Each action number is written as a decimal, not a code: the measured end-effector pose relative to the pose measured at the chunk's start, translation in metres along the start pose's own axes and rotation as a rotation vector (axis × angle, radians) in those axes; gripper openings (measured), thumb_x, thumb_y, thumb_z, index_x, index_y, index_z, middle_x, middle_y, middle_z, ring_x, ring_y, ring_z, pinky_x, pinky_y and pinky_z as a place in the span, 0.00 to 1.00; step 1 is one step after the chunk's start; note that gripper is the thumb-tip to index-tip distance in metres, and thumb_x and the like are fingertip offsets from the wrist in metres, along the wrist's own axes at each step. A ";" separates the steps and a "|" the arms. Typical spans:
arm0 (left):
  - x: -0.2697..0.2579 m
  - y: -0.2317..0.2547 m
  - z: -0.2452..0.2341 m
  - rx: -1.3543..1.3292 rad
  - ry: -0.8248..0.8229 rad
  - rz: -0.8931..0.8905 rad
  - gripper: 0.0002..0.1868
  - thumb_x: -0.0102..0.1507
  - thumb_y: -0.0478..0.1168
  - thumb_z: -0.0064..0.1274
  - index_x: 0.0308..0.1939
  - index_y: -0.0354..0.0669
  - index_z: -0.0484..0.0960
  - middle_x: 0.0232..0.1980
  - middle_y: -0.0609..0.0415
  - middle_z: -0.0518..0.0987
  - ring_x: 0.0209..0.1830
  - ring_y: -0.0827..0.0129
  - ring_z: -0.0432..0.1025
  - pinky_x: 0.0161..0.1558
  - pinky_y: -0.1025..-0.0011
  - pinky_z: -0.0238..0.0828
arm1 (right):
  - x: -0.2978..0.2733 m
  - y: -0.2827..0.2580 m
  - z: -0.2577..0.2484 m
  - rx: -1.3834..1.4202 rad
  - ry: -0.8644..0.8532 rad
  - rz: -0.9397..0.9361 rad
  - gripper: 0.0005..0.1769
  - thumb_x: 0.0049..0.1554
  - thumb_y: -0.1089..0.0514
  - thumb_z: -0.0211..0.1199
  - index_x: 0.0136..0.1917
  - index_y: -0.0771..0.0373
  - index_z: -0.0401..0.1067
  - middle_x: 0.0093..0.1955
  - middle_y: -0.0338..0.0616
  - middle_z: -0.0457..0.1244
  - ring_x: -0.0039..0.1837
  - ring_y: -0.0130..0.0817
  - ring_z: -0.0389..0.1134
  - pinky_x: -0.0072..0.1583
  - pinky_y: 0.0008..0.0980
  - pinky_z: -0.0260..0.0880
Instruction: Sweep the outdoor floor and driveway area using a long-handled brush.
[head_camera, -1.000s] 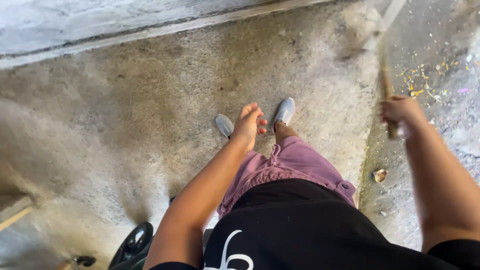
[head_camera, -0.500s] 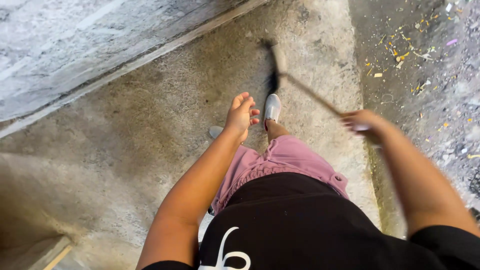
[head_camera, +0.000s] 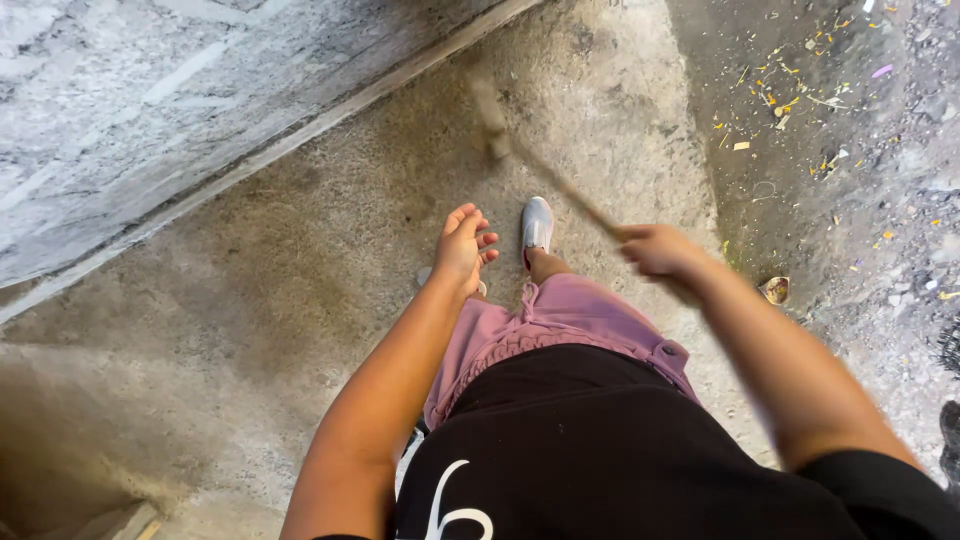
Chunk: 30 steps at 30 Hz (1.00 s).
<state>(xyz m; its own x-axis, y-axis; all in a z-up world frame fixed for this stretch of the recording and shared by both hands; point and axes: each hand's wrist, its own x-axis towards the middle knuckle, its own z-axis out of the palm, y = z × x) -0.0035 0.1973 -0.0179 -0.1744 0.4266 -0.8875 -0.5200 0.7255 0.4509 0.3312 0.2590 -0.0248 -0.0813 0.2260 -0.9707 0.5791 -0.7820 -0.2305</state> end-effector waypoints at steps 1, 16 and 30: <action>-0.002 0.003 0.004 0.015 0.001 -0.008 0.23 0.68 0.47 0.48 0.67 0.51 0.67 0.50 0.57 0.72 0.40 0.70 0.71 0.36 0.67 0.71 | 0.013 -0.012 0.031 -0.114 -0.051 -0.060 0.26 0.58 0.57 0.62 0.71 0.51 0.71 0.48 0.46 0.69 0.37 0.30 0.63 0.38 0.31 0.69; -0.007 -0.008 -0.038 -0.122 0.035 0.035 0.18 0.67 0.49 0.50 0.59 0.54 0.71 0.44 0.60 0.74 0.36 0.72 0.72 0.33 0.70 0.71 | 0.097 -0.011 -0.192 0.202 0.452 -0.041 0.05 0.63 0.64 0.57 0.43 0.65 0.66 0.33 0.41 0.60 0.31 0.32 0.62 0.35 0.37 0.65; -0.084 -0.017 -0.069 -0.252 -0.038 0.025 0.17 0.66 0.55 0.48 0.52 0.52 0.74 0.43 0.61 0.73 0.40 0.71 0.72 0.34 0.63 0.74 | 0.045 -0.109 0.183 0.397 -0.354 -0.020 0.09 0.61 0.58 0.56 0.38 0.58 0.61 0.30 0.35 0.56 0.29 0.23 0.54 0.30 0.24 0.57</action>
<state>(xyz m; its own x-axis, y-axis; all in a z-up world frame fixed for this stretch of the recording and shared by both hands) -0.0380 0.1120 0.0424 -0.1607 0.4658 -0.8702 -0.7087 0.5592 0.4302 0.1162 0.2483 -0.0561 -0.3975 0.0866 -0.9135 0.2283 -0.9549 -0.1899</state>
